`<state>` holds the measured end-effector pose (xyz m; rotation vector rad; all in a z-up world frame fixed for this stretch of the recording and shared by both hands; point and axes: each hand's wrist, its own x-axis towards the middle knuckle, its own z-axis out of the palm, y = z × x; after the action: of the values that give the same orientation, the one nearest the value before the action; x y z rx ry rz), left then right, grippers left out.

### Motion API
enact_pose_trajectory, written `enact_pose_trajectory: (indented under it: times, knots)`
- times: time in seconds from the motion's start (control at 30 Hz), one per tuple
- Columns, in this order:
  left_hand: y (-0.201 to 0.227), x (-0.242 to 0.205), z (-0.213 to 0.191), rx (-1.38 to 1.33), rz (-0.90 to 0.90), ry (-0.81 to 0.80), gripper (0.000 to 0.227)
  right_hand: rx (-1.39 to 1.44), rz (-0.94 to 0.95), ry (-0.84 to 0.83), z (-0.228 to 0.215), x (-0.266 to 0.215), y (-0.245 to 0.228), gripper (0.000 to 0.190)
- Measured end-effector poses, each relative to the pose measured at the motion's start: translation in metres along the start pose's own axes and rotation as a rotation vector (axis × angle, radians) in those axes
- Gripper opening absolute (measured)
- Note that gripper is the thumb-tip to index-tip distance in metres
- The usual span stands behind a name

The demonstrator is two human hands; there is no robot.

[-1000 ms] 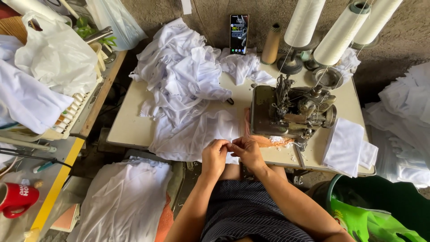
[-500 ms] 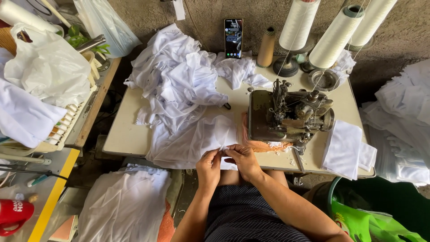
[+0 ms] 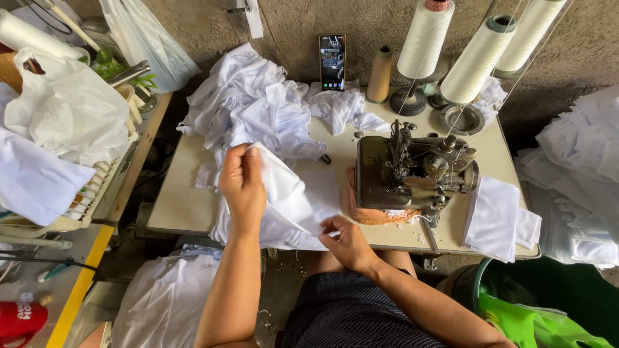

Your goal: The person is picking up, unfolding, and arranging white fabric pieces on a table next to a sewing machine.

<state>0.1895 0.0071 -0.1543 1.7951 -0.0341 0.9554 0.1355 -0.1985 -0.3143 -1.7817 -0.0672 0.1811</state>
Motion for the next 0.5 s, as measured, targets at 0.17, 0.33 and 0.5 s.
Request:
enact_pose_trajectory:
  times: [0.17,0.33,0.5]
  knots:
    - [0.067,-0.028,-0.013,0.042,0.276,-0.318,0.001,-0.102,-0.651,0.181,-0.019,-0.017,-0.111,0.083]
    - [0.079,-0.057,-0.052,-0.07,0.297,-0.515,0.011,-0.195,-0.827,-0.197,-0.042,-0.027,-0.14,0.038]
    - [0.031,-0.049,-0.078,-0.005,0.008,-0.35,0.017,-0.342,-0.589,-0.438,-0.053,-0.047,-0.118,0.012]
